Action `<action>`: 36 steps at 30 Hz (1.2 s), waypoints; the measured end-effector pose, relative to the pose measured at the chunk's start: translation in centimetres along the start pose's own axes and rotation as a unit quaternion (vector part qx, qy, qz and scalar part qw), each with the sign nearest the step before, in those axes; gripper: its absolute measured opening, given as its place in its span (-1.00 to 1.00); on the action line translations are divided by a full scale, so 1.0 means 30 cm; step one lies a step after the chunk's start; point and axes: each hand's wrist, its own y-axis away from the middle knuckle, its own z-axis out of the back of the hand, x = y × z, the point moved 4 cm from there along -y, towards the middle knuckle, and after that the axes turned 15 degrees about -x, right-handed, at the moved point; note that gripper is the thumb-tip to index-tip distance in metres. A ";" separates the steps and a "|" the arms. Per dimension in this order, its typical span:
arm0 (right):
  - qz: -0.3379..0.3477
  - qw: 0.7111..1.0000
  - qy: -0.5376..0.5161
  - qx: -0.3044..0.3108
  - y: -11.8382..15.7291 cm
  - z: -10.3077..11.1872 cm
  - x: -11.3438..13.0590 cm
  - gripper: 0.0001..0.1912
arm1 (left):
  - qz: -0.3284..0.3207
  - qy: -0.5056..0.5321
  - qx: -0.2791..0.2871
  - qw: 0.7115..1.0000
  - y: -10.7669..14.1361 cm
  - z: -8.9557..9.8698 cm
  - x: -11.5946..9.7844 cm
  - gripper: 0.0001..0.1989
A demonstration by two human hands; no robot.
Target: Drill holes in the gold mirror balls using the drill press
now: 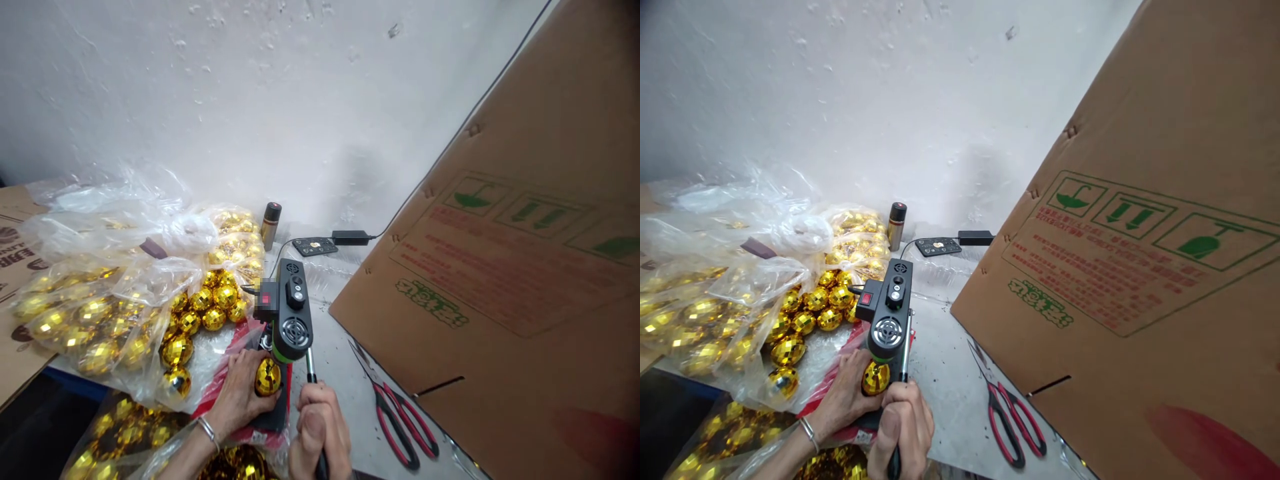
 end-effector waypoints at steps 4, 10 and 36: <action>-0.062 0.998 0.018 -0.002 0.012 0.000 0.018 -0.63 | -0.010 -0.001 -0.012 1.000 0.003 -0.009 0.005 -0.60; -0.131 0.991 0.031 -0.026 0.027 -0.011 0.044 -0.63 | -0.010 -0.009 -0.012 1.000 0.006 -0.010 0.005 -0.61; -0.015 0.997 -0.008 -0.078 0.064 -0.013 -0.039 -0.59 | -0.004 0.024 -0.026 0.999 0.003 -0.016 0.002 -0.56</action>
